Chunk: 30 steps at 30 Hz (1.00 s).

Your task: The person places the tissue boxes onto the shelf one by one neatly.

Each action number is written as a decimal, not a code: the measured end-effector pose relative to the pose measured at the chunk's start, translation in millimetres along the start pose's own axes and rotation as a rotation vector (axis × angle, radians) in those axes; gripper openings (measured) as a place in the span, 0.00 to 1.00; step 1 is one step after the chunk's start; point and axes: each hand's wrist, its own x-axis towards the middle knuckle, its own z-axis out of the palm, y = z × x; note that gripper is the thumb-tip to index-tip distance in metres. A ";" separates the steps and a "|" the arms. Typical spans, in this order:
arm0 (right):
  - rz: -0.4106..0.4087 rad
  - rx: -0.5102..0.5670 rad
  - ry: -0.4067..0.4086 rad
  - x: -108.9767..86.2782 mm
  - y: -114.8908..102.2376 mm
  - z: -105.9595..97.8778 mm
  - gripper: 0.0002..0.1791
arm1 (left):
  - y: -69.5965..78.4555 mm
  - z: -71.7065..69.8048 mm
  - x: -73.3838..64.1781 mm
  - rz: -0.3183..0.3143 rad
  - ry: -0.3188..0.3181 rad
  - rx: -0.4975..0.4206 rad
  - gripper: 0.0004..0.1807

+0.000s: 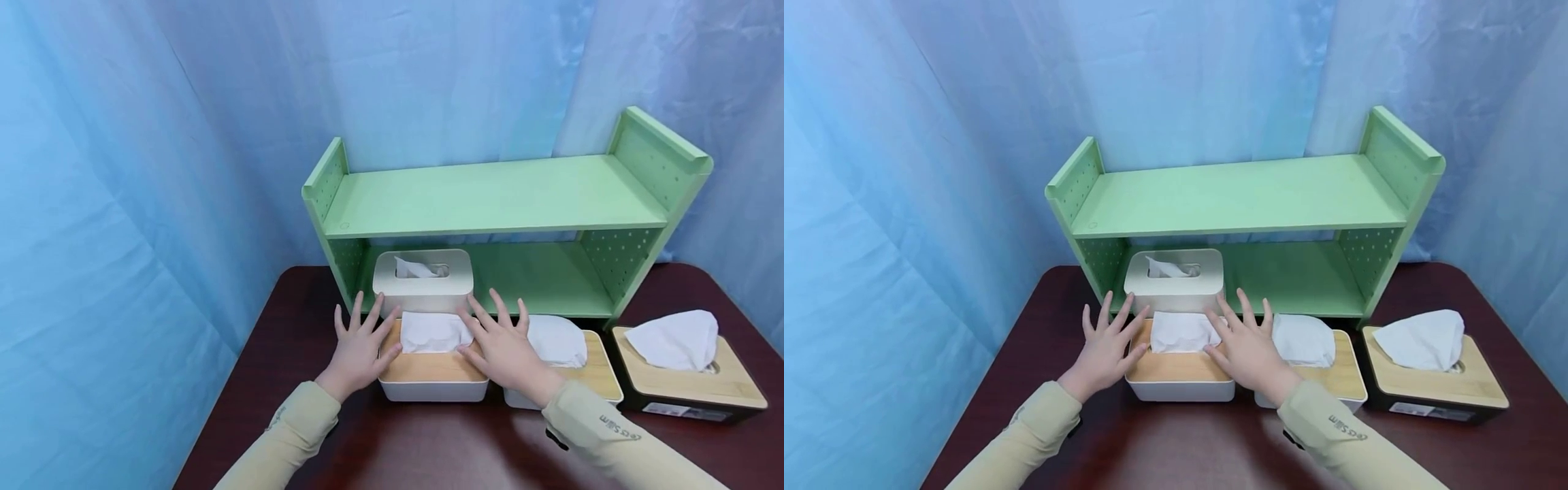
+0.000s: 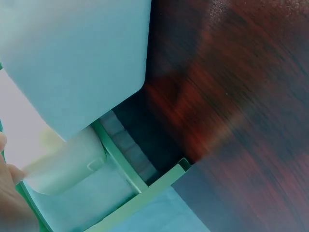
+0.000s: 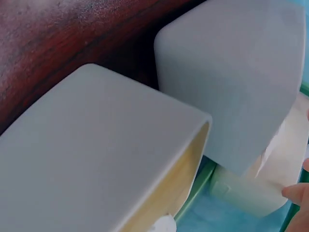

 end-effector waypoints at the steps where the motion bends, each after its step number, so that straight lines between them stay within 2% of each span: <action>1: 0.001 -0.001 0.003 -0.6 -0.9 1.1 0.34 | 0.4 0.8 0.2 -0.003 -0.005 0.005 0.33; 8: 0.010 -0.010 0.054 2.0 -7.7 3.6 0.32 | 2.0 4.3 0.8 -0.028 -0.019 0.047 0.34; 11: 0.007 -0.019 0.052 6.2 -10.1 2.9 0.33 | 2.0 4.2 1.7 -0.041 -0.020 0.055 0.35; 16: 0.010 -0.045 0.016 19.6 -13.7 0.1 0.35 | -1.5 2.8 8.8 -0.078 -0.007 0.079 0.37; 25: 0.069 -0.098 -0.099 48.5 -10.9 3.9 0.36 | -12.3 9.6 27.6 -0.122 -0.026 0.122 0.40; 30: 0.093 -0.094 -0.119 58.4 -8.3 8.8 0.36 | -16.7 13.8 38.1 -0.152 -0.049 0.143 0.40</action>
